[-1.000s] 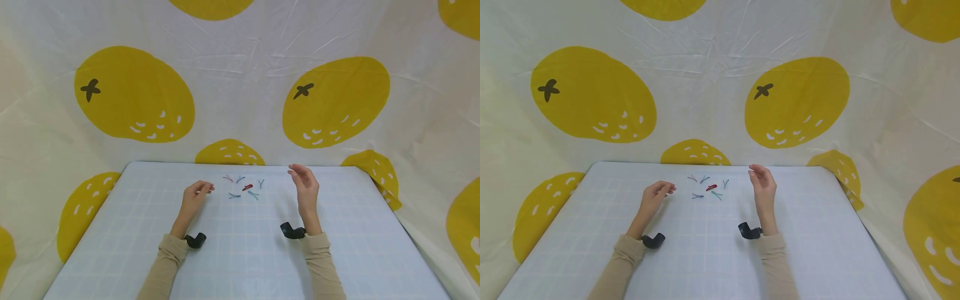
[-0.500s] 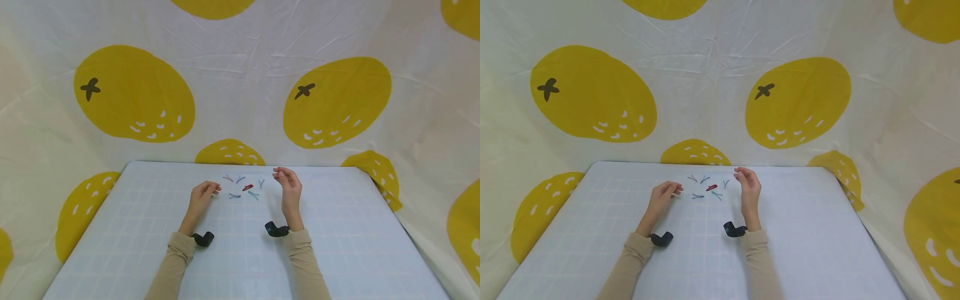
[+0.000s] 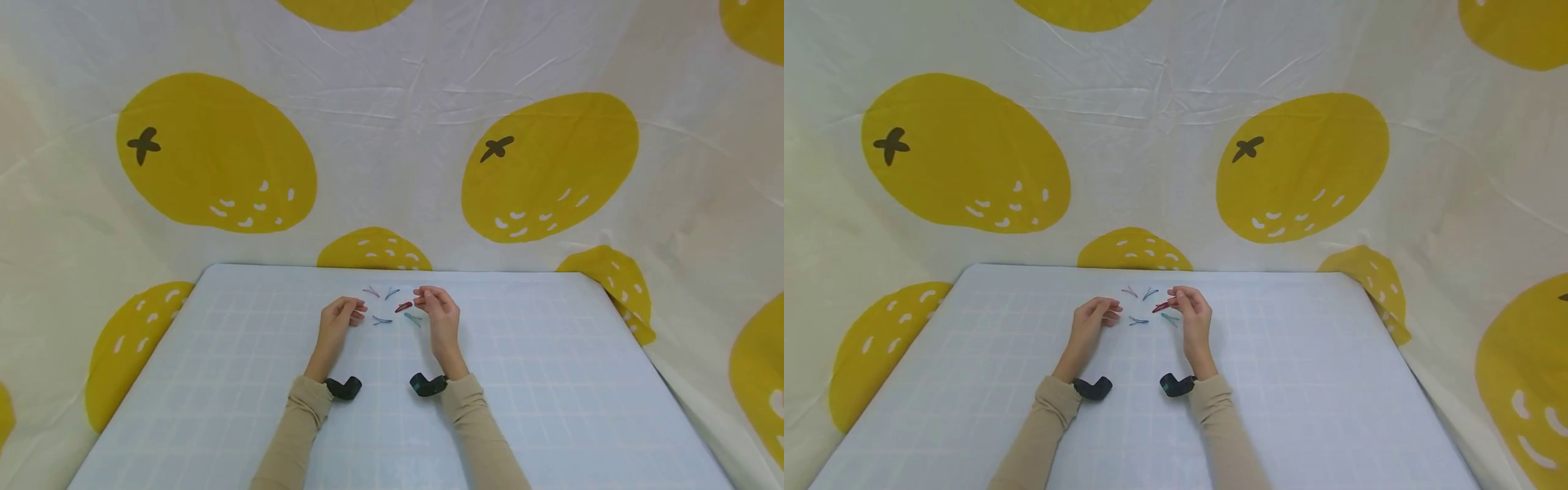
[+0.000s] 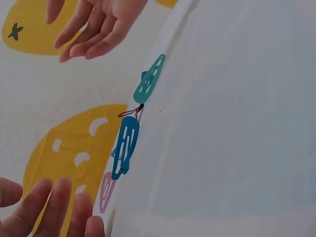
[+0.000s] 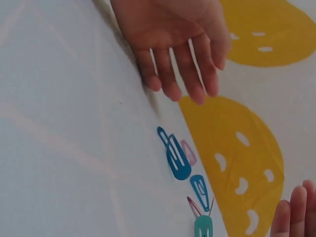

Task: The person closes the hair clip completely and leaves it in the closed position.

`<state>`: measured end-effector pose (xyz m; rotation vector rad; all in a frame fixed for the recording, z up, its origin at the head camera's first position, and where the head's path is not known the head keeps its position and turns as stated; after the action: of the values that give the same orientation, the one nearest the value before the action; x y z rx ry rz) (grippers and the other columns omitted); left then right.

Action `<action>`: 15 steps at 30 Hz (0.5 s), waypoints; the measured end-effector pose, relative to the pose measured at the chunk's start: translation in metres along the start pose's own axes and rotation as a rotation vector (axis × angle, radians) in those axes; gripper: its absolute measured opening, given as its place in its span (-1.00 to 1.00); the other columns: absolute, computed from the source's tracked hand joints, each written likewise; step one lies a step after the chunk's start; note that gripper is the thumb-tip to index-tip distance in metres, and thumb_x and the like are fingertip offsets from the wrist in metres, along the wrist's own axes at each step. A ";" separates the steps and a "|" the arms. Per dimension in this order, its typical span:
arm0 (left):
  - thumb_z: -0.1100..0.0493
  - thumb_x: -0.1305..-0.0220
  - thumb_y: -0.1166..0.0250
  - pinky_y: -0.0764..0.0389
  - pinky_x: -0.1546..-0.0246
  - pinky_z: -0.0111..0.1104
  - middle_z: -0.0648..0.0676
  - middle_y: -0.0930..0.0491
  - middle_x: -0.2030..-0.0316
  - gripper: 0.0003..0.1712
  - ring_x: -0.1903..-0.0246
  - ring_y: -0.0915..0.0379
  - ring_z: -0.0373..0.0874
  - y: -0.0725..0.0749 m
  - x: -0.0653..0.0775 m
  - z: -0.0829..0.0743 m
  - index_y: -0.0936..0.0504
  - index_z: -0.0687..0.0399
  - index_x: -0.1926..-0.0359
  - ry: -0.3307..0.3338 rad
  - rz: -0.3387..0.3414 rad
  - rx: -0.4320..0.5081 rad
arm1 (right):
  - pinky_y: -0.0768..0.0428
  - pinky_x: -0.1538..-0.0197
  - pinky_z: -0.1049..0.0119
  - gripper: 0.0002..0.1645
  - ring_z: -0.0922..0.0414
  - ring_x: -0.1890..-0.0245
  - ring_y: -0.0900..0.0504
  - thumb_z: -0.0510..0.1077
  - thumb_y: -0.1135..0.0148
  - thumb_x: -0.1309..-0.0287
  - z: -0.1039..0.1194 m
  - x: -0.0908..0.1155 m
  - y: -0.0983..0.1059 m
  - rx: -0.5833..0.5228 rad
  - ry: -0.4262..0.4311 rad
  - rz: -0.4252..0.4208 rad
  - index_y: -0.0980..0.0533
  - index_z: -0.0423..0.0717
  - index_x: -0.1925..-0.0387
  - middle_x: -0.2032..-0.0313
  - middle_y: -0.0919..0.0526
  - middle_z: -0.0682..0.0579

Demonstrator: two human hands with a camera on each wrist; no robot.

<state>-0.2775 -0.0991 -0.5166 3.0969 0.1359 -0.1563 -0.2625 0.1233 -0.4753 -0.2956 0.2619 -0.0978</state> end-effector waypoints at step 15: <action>0.15 -0.34 -0.30 -0.51 0.28 -0.31 -0.05 -0.59 0.28 -0.78 0.31 -0.46 -0.12 -0.001 0.007 0.019 -0.68 0.03 0.03 -0.172 0.087 -0.340 | -0.62 0.19 0.30 -0.71 -0.06 0.25 -0.67 -0.37 -0.16 -0.33 -0.005 0.013 -0.016 0.182 -0.004 0.105 -0.50 -0.58 0.03 0.09 -0.57 -0.53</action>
<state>-0.2726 -0.0986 -0.5358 2.7301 0.0184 -0.3551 -0.2519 0.1048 -0.4785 -0.1007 0.2618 -0.0172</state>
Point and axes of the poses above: each hand's wrist, its own x-axis away from the middle knuckle, its own y-axis out of the back of the hand, z = x × y, the point moved 2 cm from there along -x, towards the middle knuckle
